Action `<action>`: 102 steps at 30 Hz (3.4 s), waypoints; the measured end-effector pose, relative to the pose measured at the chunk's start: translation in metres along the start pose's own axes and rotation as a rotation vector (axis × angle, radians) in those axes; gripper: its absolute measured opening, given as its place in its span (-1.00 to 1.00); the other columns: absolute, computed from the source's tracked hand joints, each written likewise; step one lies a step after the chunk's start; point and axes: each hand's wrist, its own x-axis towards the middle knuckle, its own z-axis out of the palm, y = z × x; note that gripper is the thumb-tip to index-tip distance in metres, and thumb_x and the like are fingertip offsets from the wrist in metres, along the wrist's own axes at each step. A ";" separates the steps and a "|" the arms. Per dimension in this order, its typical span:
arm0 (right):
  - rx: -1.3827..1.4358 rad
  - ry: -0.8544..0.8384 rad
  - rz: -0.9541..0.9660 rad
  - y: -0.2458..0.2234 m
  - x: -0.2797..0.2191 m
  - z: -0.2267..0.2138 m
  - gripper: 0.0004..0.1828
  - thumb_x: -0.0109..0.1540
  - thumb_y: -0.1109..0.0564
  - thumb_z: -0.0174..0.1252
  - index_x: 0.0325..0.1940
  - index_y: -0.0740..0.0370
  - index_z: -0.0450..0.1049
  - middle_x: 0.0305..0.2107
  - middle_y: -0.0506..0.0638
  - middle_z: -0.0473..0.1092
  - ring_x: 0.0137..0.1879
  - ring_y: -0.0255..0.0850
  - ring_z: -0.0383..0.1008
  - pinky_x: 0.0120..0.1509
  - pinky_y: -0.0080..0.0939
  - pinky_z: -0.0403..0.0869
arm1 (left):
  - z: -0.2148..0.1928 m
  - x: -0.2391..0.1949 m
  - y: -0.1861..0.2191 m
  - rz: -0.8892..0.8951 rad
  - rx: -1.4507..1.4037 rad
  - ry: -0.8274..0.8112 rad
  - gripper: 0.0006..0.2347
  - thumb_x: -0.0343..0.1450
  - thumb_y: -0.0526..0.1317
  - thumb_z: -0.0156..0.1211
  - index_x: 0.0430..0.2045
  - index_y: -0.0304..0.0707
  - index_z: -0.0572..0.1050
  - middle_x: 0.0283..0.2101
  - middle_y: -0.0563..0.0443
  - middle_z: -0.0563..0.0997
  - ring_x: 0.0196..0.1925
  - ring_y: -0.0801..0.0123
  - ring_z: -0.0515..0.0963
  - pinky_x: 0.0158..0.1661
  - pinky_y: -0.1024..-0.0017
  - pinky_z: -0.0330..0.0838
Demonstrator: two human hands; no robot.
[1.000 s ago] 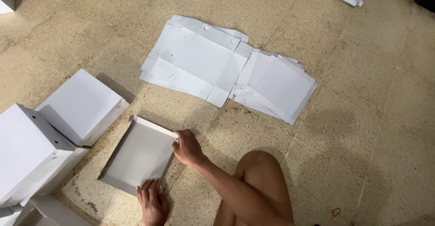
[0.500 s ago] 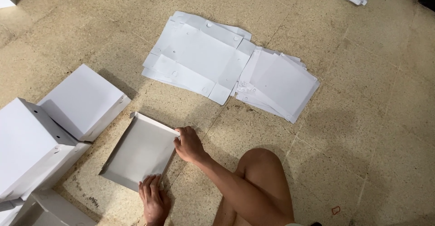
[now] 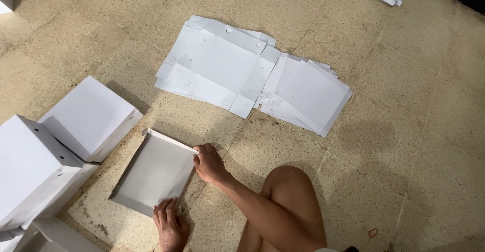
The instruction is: The person sits on the floor and assembles white cardboard boxes by folding flaps and securing them with small fasteners. They handle flat box components and completed boxes, working on one unit at a time.
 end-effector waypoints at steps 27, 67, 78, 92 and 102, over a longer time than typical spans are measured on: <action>0.055 0.060 -0.126 0.011 0.004 -0.013 -0.89 0.38 0.12 0.05 -0.08 0.19 0.37 -0.25 0.13 0.47 -0.24 -0.07 0.48 -0.36 -0.11 0.44 | -0.002 -0.010 -0.005 -0.474 0.204 0.192 -0.52 0.25 -0.27 0.19 0.10 -0.36 0.38 0.10 -0.26 0.34 0.12 -0.19 0.23 0.15 -0.17 0.05; 0.034 -0.201 -0.308 0.019 0.010 -0.005 -0.93 0.24 0.31 0.21 -0.20 0.36 0.56 -0.19 0.12 0.43 -0.04 -0.08 0.47 0.07 -0.13 0.52 | -0.055 -0.017 -0.025 -0.692 -0.155 0.179 -0.86 0.45 -0.22 0.35 -0.18 -0.21 0.66 -0.16 0.04 0.68 -0.26 0.50 0.62 -0.31 0.58 0.52; 0.042 -0.185 -0.376 0.022 0.009 0.001 -0.81 0.21 0.32 0.22 -0.09 0.28 0.56 -0.13 0.09 0.46 -0.01 -0.07 0.48 0.13 -0.14 0.48 | -0.036 -0.026 -0.048 -0.429 -0.105 0.213 -0.78 0.40 -0.49 0.33 -0.13 -0.23 0.66 -0.16 0.03 0.64 -0.15 0.43 0.61 -0.25 0.56 0.54; 0.121 -0.238 -0.297 -0.011 -0.007 -0.019 -0.35 0.22 0.35 0.20 0.40 0.17 0.27 -0.15 0.14 0.52 -0.13 -0.12 0.59 -0.07 -0.24 0.62 | -0.047 -0.014 -0.023 -0.666 -0.143 0.311 -0.65 0.37 -0.44 0.36 0.06 -0.48 0.51 -0.12 -0.18 0.66 -0.16 0.27 0.65 -0.10 0.40 0.61; 0.185 -0.248 -0.079 -0.017 -0.018 -0.015 -0.53 0.27 0.24 0.19 0.27 0.21 0.35 0.03 0.19 0.45 0.05 -0.04 0.55 0.07 -0.15 0.55 | 0.003 -0.057 -0.078 -0.509 0.268 0.434 -0.79 0.30 -0.16 0.53 -0.23 0.05 0.69 -0.12 0.35 0.68 -0.16 0.47 0.63 -0.21 0.47 0.54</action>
